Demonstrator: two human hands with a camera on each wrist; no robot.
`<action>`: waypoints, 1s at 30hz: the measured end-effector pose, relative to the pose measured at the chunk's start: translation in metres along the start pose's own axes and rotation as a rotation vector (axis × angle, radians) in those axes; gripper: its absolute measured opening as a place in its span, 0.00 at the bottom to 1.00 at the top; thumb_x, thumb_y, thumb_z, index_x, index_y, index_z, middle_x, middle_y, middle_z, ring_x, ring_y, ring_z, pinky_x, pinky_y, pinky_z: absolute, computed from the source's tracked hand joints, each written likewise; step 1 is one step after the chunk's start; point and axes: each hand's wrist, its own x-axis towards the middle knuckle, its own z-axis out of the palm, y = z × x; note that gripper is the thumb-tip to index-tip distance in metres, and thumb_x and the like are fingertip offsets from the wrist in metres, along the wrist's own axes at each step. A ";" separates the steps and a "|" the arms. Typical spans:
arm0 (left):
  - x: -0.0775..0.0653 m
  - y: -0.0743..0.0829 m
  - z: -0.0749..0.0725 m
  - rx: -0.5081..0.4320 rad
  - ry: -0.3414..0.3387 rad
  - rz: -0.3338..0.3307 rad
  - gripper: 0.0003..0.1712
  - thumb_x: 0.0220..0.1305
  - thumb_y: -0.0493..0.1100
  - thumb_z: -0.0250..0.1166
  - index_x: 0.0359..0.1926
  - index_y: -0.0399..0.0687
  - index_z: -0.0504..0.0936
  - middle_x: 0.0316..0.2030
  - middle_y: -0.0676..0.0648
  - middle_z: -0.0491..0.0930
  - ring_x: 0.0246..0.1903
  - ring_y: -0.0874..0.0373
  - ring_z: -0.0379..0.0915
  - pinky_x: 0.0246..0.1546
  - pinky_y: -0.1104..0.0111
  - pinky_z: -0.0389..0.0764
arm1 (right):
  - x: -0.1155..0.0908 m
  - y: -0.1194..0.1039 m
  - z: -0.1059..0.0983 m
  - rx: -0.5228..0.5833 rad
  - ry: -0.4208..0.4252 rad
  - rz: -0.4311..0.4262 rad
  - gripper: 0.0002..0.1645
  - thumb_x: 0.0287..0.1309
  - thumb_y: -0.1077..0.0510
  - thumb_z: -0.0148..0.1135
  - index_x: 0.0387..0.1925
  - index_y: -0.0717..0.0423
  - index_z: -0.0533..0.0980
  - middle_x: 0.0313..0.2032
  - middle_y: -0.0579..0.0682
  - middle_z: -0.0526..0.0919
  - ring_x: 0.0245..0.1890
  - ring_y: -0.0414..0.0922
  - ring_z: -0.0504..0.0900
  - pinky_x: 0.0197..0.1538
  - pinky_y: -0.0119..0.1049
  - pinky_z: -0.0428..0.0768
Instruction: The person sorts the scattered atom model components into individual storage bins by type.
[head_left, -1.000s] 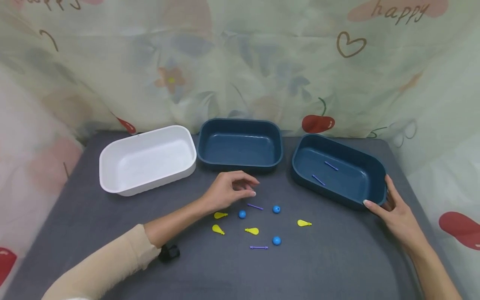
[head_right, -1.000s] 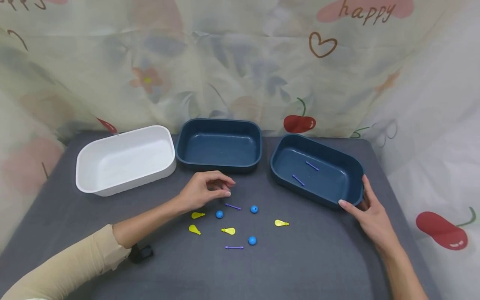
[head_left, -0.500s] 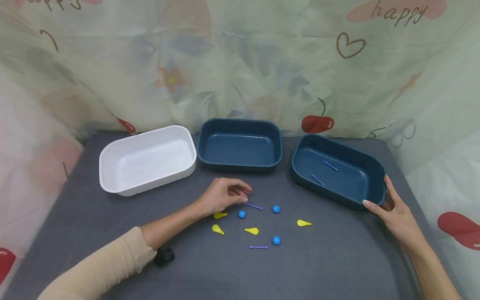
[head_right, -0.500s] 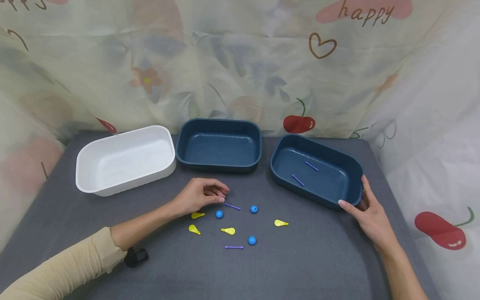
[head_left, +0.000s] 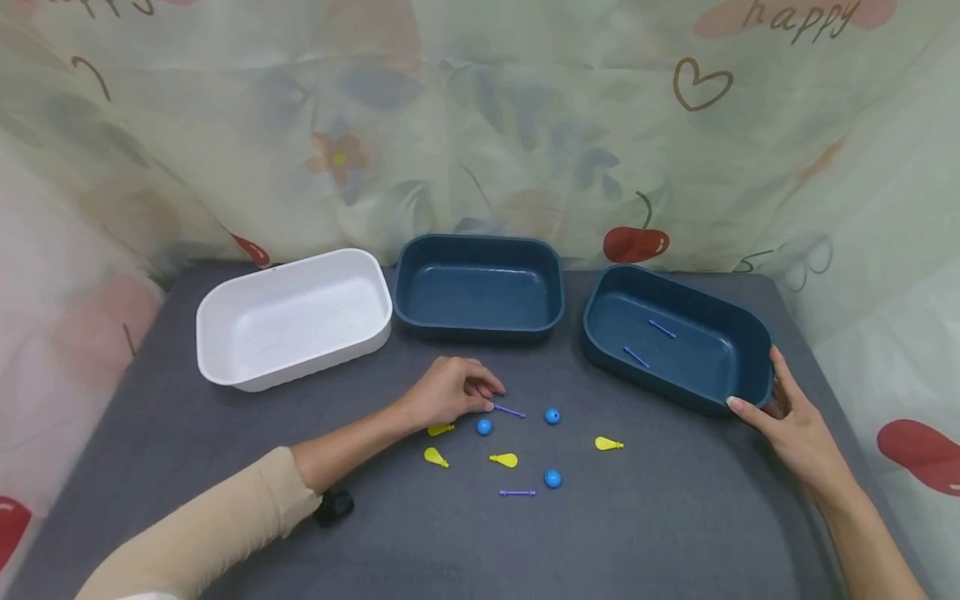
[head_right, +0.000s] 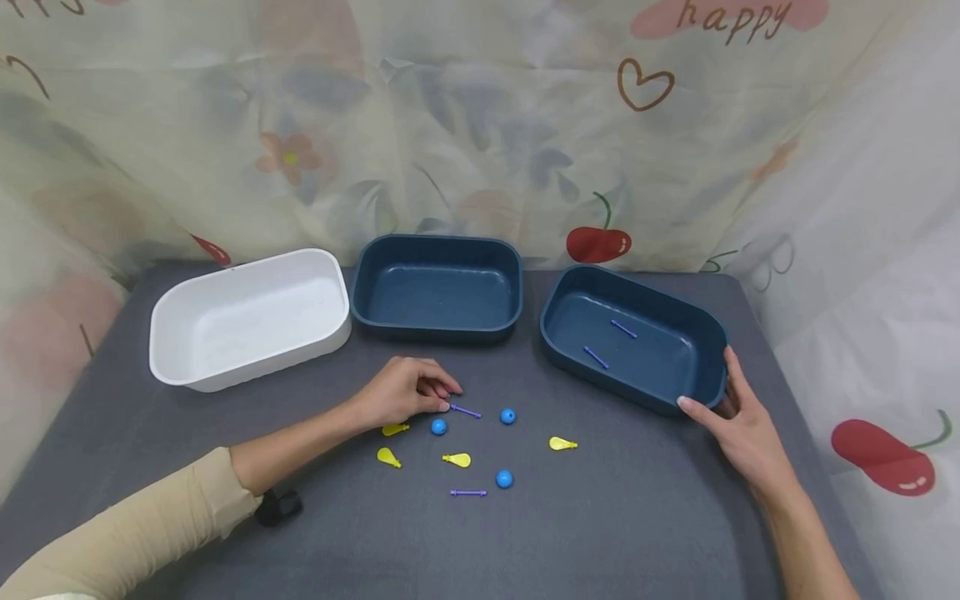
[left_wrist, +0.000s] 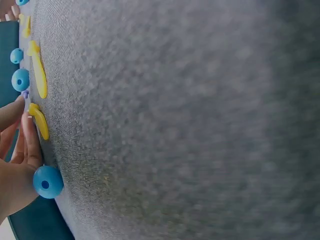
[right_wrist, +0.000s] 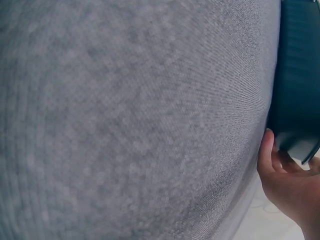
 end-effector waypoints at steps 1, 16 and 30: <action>0.001 0.001 0.000 0.010 -0.002 0.011 0.13 0.57 0.33 0.74 0.44 0.47 0.89 0.37 0.52 0.83 0.35 0.64 0.77 0.39 0.73 0.80 | 0.000 0.000 0.000 -0.003 0.003 0.001 0.57 0.69 0.43 0.59 0.72 0.20 0.24 0.77 0.56 0.30 0.75 0.62 0.45 0.45 0.11 0.65; 0.007 0.004 0.003 0.081 -0.024 0.003 0.10 0.54 0.38 0.77 0.39 0.51 0.91 0.32 0.54 0.79 0.32 0.62 0.72 0.33 0.70 0.76 | 0.001 0.001 0.000 -0.011 0.009 0.002 0.56 0.69 0.44 0.59 0.73 0.22 0.24 0.77 0.57 0.31 0.74 0.64 0.46 0.45 0.12 0.66; 0.009 0.006 0.006 0.109 0.006 -0.018 0.05 0.55 0.39 0.76 0.34 0.51 0.91 0.29 0.57 0.78 0.30 0.63 0.73 0.32 0.71 0.76 | 0.002 0.001 0.000 -0.031 0.012 0.007 0.57 0.69 0.44 0.59 0.73 0.24 0.24 0.77 0.59 0.32 0.74 0.67 0.46 0.45 0.14 0.68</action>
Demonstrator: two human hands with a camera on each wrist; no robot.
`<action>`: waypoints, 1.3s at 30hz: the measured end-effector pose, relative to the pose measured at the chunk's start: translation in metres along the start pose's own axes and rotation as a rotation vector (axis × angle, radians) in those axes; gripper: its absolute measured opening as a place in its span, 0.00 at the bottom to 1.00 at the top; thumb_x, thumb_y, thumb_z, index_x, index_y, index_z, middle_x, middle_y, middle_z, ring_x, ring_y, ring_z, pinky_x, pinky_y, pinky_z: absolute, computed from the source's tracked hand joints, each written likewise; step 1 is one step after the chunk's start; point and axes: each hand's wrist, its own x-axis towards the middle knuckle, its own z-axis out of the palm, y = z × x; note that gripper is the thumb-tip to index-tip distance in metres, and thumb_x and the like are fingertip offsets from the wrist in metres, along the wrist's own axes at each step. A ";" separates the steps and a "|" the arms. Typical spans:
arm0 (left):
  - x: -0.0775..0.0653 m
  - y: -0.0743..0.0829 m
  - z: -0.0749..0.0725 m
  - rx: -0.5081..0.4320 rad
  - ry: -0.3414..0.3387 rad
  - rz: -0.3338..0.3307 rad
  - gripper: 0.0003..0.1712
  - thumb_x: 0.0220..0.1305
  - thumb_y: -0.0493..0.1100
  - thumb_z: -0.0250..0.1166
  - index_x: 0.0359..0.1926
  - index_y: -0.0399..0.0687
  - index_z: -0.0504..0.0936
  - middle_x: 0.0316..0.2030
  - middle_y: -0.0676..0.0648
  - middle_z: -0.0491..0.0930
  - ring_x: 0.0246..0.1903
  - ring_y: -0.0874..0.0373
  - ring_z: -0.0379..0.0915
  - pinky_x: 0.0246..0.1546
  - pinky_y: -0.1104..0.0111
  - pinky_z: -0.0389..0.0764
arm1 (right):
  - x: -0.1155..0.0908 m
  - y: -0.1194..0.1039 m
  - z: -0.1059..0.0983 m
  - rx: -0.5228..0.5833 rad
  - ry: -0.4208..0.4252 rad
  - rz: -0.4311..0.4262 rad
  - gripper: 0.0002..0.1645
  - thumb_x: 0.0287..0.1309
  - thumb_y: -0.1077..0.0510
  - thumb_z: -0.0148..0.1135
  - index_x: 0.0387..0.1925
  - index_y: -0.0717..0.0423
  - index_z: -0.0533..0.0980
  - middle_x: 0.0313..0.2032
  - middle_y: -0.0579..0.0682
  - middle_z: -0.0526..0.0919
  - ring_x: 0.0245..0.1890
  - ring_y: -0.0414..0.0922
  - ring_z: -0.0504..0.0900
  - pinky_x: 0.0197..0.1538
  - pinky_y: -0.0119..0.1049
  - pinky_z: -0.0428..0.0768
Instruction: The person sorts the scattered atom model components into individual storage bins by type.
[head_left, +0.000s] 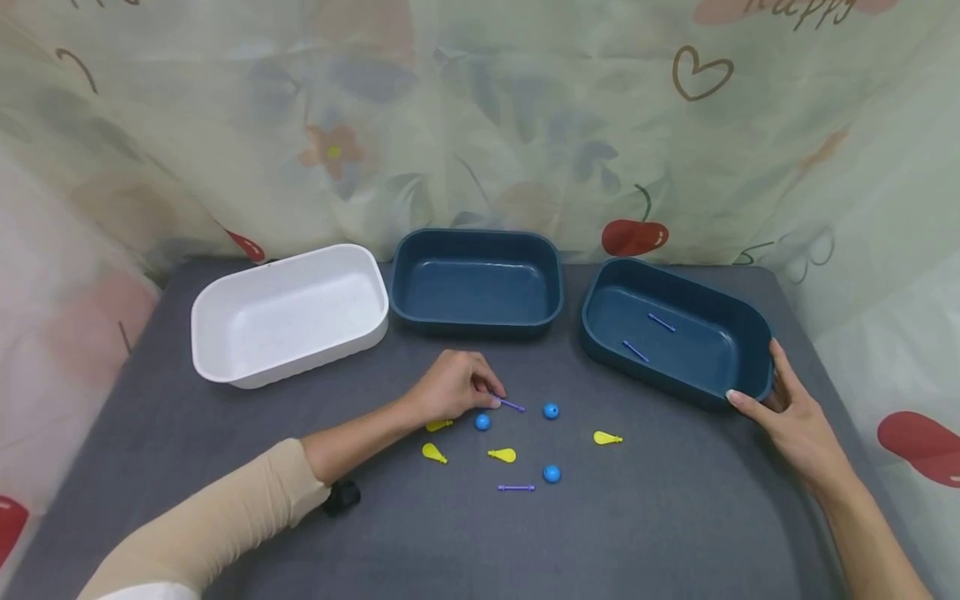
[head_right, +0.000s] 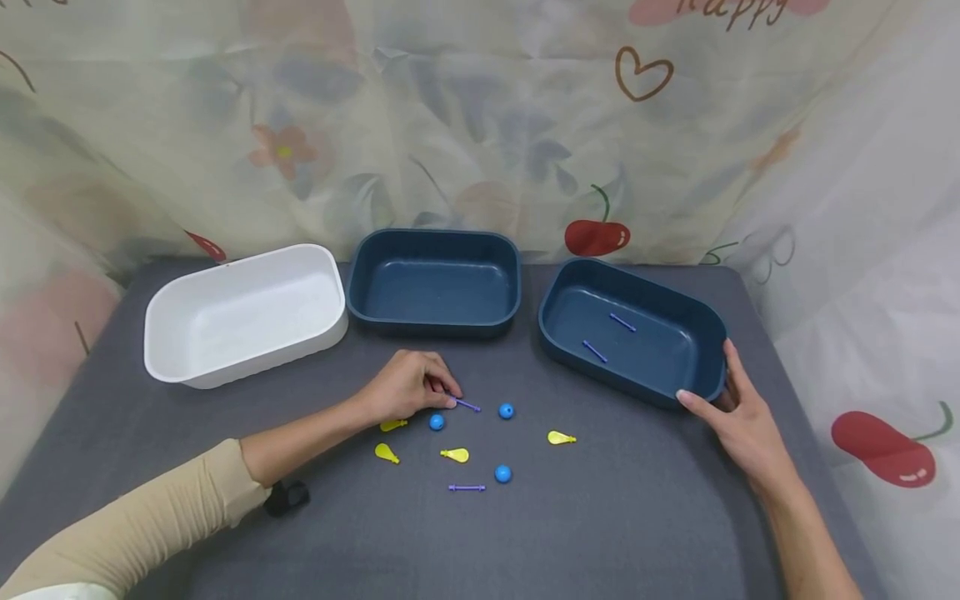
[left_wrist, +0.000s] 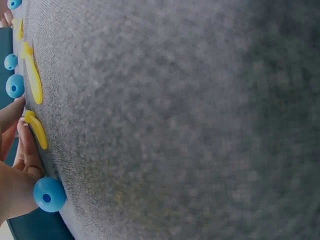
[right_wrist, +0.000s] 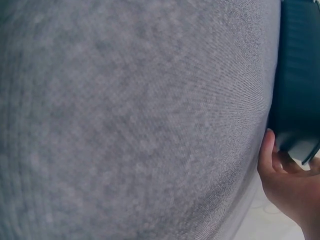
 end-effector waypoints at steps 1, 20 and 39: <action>0.000 0.000 0.000 -0.001 0.001 0.000 0.04 0.56 0.39 0.76 0.34 0.51 0.91 0.29 0.57 0.78 0.30 0.63 0.73 0.31 0.71 0.76 | 0.000 0.000 0.000 -0.003 0.000 0.000 0.57 0.69 0.44 0.59 0.73 0.24 0.24 0.77 0.59 0.32 0.73 0.68 0.46 0.45 0.14 0.68; 0.004 0.001 -0.009 -0.227 0.007 -0.009 0.04 0.62 0.38 0.71 0.39 0.46 0.87 0.30 0.53 0.85 0.30 0.60 0.83 0.35 0.71 0.83 | 0.001 0.001 0.000 -0.018 0.007 0.002 0.57 0.69 0.43 0.59 0.73 0.24 0.23 0.77 0.60 0.33 0.73 0.68 0.47 0.53 0.19 0.68; 0.020 0.025 -0.022 -0.248 0.040 0.090 0.04 0.61 0.40 0.72 0.38 0.49 0.89 0.28 0.60 0.86 0.30 0.62 0.82 0.31 0.66 0.81 | 0.001 0.001 -0.001 -0.026 0.004 -0.002 0.57 0.69 0.43 0.58 0.73 0.24 0.23 0.77 0.61 0.35 0.72 0.70 0.50 0.53 0.26 0.73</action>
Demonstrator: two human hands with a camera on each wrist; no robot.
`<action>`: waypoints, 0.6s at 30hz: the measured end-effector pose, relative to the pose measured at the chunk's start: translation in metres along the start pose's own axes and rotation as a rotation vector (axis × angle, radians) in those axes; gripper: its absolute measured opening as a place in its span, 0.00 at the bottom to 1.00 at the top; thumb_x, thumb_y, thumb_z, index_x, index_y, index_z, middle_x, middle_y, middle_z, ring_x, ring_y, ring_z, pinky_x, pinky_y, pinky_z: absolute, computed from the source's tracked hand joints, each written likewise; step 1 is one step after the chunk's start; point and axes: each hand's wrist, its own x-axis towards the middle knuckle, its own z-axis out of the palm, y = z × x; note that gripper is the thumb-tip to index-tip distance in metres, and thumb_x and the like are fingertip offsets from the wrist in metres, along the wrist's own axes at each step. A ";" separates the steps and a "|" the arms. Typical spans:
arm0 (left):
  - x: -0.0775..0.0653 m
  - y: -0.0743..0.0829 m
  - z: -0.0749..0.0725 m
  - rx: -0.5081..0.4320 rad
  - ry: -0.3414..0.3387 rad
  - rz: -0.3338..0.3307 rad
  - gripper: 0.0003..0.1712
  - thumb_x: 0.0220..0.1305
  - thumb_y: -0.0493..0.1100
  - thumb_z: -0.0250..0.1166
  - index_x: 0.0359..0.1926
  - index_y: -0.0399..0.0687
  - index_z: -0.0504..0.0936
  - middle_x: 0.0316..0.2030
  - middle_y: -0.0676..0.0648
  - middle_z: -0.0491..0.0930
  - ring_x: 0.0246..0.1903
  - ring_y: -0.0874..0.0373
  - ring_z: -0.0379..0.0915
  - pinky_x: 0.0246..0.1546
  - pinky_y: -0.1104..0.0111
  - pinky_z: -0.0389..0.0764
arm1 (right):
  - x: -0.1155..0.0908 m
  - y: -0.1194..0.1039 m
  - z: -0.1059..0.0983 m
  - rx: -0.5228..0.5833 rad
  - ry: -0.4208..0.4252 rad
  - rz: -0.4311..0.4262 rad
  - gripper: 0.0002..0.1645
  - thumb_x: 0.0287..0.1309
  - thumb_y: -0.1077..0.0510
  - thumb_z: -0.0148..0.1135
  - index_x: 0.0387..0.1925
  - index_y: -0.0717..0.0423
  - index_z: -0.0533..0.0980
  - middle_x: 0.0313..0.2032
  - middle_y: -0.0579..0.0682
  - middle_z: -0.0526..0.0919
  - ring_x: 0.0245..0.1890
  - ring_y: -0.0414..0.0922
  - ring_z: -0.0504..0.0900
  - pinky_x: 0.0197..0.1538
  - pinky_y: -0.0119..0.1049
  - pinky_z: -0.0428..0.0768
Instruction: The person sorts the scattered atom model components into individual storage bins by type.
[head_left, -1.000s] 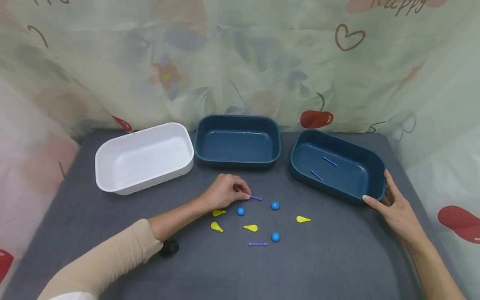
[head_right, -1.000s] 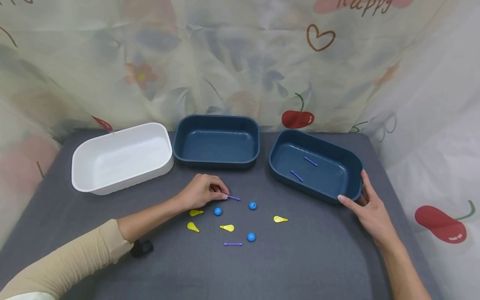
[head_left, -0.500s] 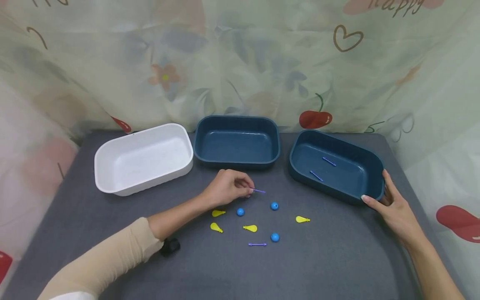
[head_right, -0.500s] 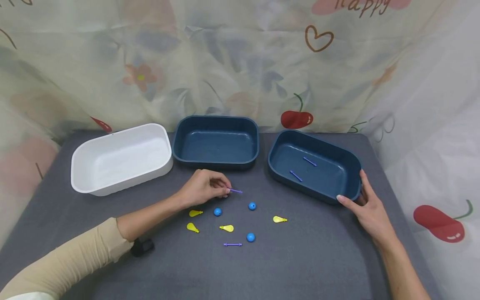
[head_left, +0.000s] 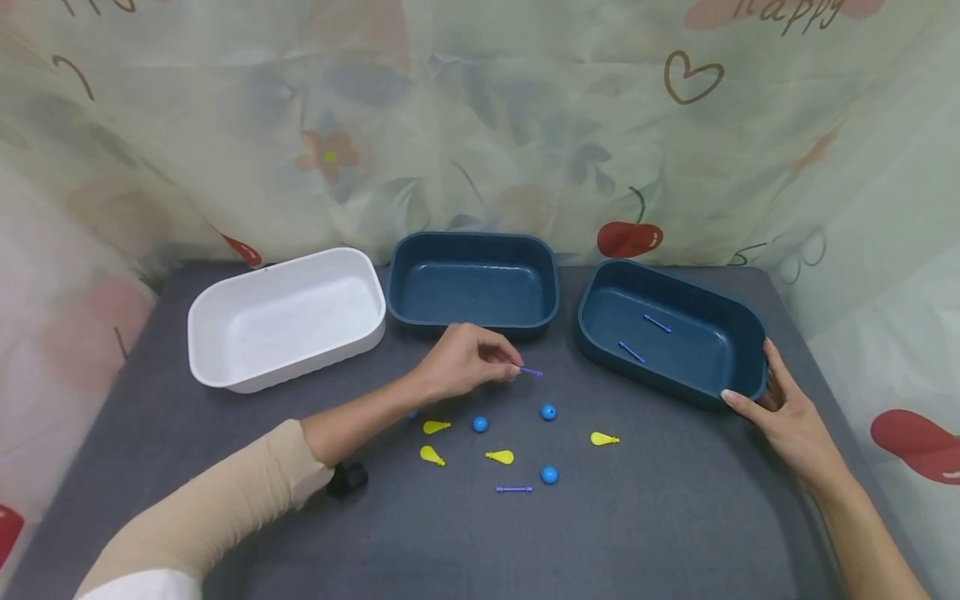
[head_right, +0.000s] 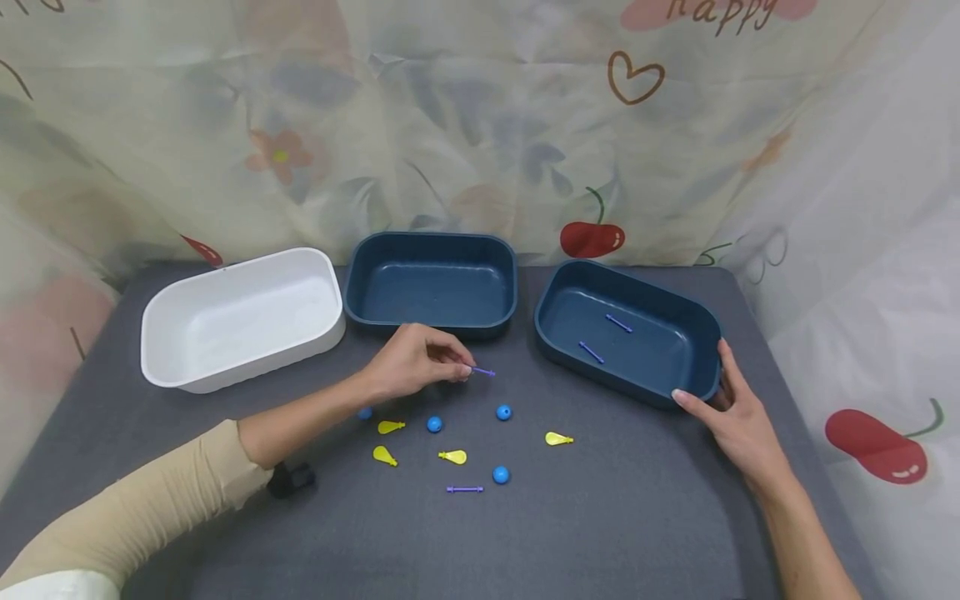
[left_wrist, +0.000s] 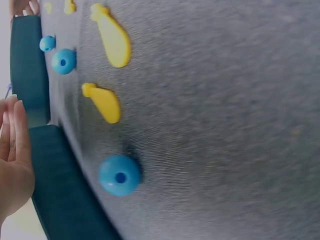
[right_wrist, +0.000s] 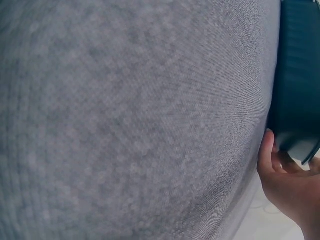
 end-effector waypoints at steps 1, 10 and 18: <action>0.001 0.002 0.000 -0.005 -0.001 -0.001 0.05 0.61 0.41 0.72 0.39 0.49 0.89 0.28 0.59 0.86 0.30 0.62 0.82 0.31 0.66 0.82 | 0.000 0.000 0.000 -0.001 0.001 0.000 0.57 0.69 0.43 0.58 0.73 0.25 0.24 0.77 0.61 0.35 0.72 0.70 0.50 0.54 0.26 0.73; 0.014 0.019 0.001 -0.059 -0.003 -0.010 0.08 0.61 0.39 0.72 0.41 0.46 0.90 0.30 0.55 0.87 0.32 0.62 0.85 0.34 0.67 0.84 | 0.000 0.000 0.000 0.016 -0.005 -0.006 0.57 0.69 0.43 0.58 0.74 0.26 0.24 0.77 0.60 0.34 0.73 0.69 0.48 0.47 0.16 0.68; 0.026 0.032 0.009 -0.100 -0.024 0.020 0.09 0.61 0.37 0.72 0.43 0.44 0.89 0.31 0.55 0.87 0.33 0.61 0.85 0.36 0.65 0.84 | 0.000 0.001 0.000 0.031 -0.007 -0.002 0.57 0.69 0.44 0.59 0.73 0.24 0.23 0.77 0.59 0.33 0.73 0.68 0.46 0.46 0.13 0.66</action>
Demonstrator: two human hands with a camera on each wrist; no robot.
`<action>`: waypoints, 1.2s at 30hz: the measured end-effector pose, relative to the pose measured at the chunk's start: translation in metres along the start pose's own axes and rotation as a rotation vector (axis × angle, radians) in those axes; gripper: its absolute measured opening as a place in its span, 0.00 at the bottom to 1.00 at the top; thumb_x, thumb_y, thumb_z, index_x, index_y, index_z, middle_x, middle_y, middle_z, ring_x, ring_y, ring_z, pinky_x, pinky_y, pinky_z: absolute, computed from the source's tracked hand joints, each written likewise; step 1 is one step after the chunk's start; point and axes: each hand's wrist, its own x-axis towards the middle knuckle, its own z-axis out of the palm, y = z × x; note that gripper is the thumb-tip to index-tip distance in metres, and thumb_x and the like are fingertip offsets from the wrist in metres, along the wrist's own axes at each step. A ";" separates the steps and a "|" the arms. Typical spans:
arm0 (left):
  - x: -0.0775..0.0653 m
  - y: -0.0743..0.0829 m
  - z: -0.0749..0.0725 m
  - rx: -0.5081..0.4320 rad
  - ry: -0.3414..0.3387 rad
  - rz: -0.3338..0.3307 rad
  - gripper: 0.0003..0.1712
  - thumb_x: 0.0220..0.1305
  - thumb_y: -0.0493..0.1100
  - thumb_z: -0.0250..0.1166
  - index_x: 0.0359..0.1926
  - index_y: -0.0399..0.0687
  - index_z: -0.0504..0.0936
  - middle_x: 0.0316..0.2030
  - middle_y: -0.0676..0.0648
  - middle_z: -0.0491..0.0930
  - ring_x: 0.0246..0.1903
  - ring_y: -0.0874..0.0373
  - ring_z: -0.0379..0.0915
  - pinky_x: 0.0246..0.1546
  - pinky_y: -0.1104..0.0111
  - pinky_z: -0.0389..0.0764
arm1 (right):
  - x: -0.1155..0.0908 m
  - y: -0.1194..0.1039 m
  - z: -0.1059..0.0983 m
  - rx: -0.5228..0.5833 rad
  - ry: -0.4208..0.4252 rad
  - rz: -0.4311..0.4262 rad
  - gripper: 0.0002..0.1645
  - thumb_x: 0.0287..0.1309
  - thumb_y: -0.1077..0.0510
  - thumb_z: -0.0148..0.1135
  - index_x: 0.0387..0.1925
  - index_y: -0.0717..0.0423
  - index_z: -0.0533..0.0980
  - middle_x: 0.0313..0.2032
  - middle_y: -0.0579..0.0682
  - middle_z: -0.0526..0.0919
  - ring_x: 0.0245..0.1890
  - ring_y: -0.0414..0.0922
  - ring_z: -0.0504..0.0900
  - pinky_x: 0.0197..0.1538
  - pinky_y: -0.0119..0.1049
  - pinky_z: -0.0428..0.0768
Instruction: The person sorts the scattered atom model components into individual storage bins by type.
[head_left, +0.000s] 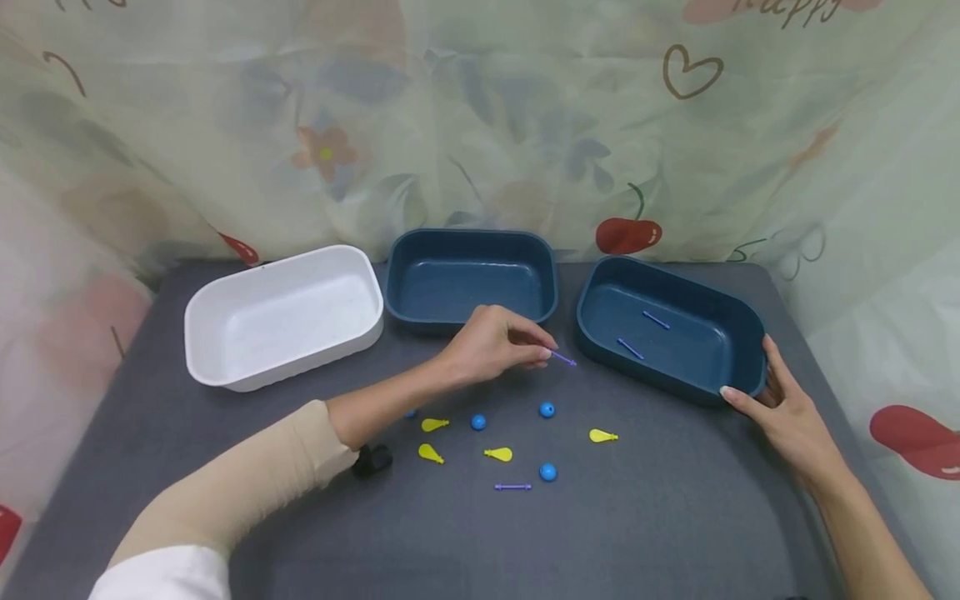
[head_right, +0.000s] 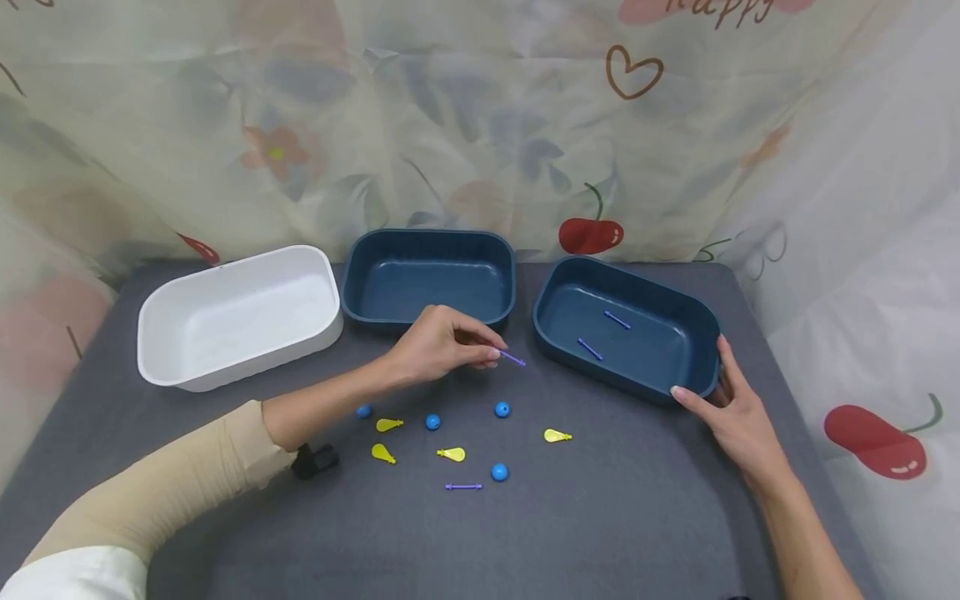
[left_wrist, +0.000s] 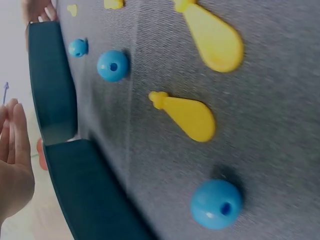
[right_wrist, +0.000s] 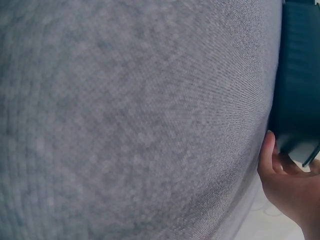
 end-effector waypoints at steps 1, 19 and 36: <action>0.001 0.001 0.001 0.005 0.000 0.004 0.09 0.61 0.37 0.72 0.43 0.44 0.89 0.31 0.55 0.87 0.33 0.61 0.85 0.36 0.65 0.84 | 0.000 0.000 0.000 0.000 -0.001 -0.001 0.57 0.69 0.44 0.59 0.73 0.24 0.24 0.77 0.59 0.33 0.73 0.68 0.46 0.46 0.13 0.66; 0.039 0.020 0.006 0.080 0.013 0.091 0.08 0.62 0.41 0.71 0.43 0.48 0.90 0.33 0.57 0.87 0.33 0.64 0.82 0.32 0.70 0.80 | -0.002 0.000 -0.002 0.008 -0.008 -0.015 0.57 0.69 0.45 0.59 0.73 0.23 0.24 0.77 0.60 0.34 0.73 0.67 0.47 0.44 0.13 0.67; 0.074 0.023 0.018 0.052 0.046 0.112 0.09 0.61 0.42 0.72 0.42 0.47 0.90 0.30 0.58 0.87 0.31 0.66 0.83 0.31 0.70 0.80 | 0.000 -0.001 -0.003 -0.002 -0.011 -0.012 0.57 0.69 0.44 0.59 0.74 0.24 0.24 0.77 0.60 0.35 0.73 0.69 0.47 0.45 0.16 0.69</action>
